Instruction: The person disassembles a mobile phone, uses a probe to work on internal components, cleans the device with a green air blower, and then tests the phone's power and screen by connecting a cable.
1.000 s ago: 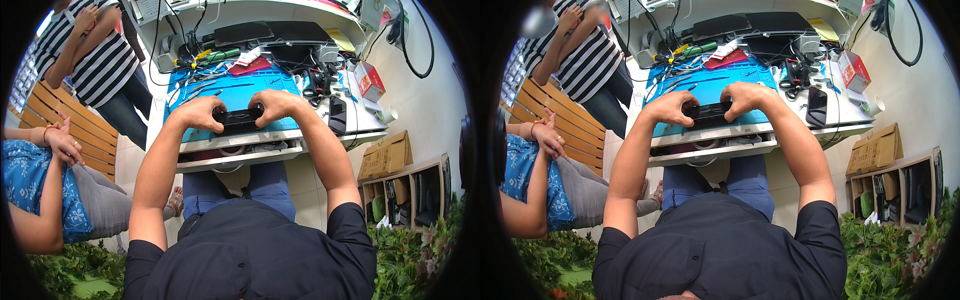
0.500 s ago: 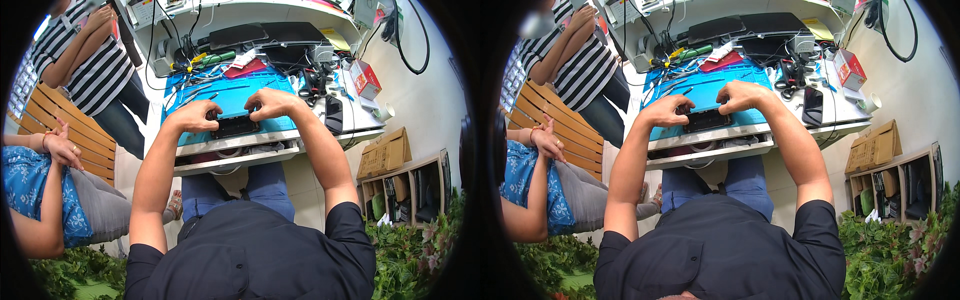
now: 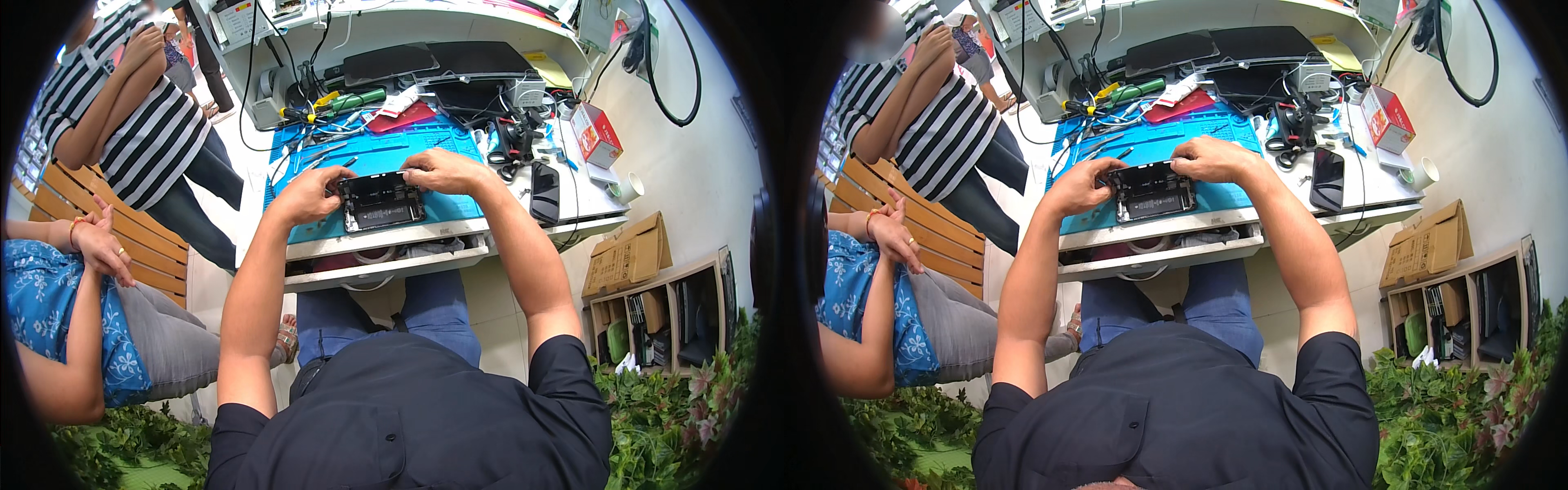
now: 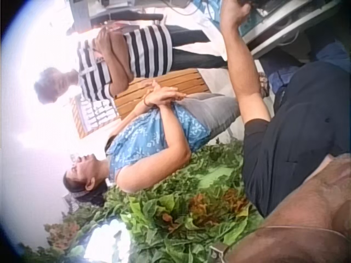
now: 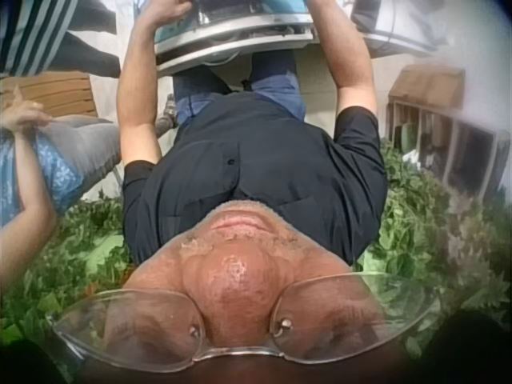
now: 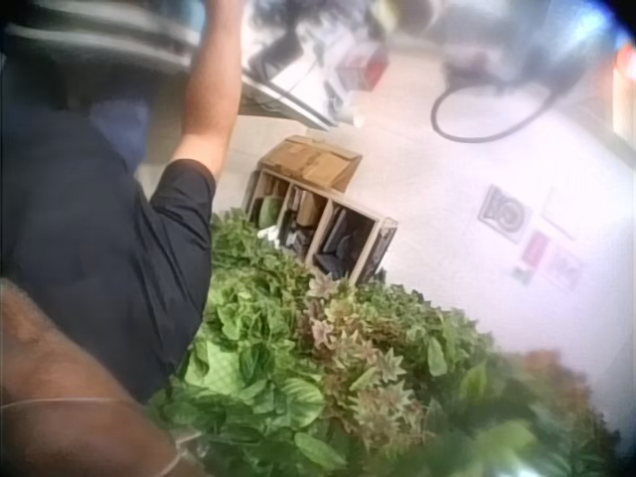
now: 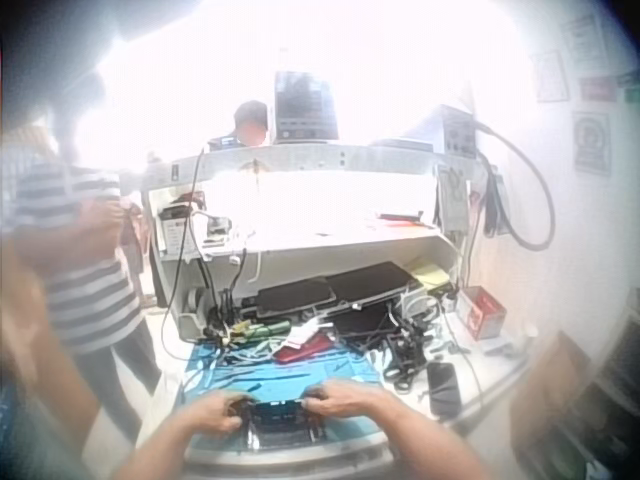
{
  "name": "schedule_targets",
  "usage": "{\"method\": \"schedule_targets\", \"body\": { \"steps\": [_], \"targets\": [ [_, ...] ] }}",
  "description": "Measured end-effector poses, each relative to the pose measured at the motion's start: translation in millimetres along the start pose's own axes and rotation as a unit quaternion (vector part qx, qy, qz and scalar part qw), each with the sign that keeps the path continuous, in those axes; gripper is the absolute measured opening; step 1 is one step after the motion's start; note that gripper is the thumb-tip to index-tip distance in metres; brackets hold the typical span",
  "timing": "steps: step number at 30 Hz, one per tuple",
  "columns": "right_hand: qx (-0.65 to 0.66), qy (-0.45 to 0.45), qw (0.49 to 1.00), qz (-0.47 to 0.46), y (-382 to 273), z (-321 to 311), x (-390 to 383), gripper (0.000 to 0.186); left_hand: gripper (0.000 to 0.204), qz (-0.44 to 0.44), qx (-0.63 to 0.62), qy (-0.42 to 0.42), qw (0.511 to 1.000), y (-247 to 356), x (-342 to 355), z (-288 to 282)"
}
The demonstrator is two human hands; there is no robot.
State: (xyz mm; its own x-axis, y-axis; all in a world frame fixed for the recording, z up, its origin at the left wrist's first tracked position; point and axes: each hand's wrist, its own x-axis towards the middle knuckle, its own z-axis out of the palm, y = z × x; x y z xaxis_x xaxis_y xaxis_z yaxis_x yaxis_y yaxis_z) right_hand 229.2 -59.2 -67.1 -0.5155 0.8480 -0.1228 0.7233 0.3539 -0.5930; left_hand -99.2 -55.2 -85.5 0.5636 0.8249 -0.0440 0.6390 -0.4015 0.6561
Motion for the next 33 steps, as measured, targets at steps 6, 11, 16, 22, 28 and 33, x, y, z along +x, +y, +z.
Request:
{"method": "schedule_targets", "body": {
  "steps": [6,11,16,22,28,33],
  "targets": [
    [0.009,0.026,1.000,-0.005,4.1,4.1,-2.8,0.054,0.046,-0.008,-0.025,0.015,1.000,-0.2,-5.1,1.5],
    [0.070,0.074,0.994,-0.050,27.1,18.2,-2.3,0.046,0.041,0.030,-0.042,0.044,0.998,-20.4,-0.9,11.4],
    [0.130,0.086,0.987,-0.050,37.1,31.0,4.1,0.033,0.058,0.007,-0.005,0.036,0.999,-14.1,-3.3,6.7],
    [0.136,0.120,0.981,-0.070,37.6,38.0,3.0,0.026,0.151,-0.037,-0.074,0.024,0.996,-0.9,-23.0,9.4],
    [0.150,0.143,0.974,-0.091,38.1,41.5,0.7,0.029,0.161,-0.037,-0.025,0.070,0.997,0.3,-27.1,25.1],
    [0.097,0.174,0.977,-0.081,33.1,46.7,-6.4,0.027,0.162,-0.024,-0.047,0.057,0.997,-3.4,-20.6,21.8]
  ]
}}
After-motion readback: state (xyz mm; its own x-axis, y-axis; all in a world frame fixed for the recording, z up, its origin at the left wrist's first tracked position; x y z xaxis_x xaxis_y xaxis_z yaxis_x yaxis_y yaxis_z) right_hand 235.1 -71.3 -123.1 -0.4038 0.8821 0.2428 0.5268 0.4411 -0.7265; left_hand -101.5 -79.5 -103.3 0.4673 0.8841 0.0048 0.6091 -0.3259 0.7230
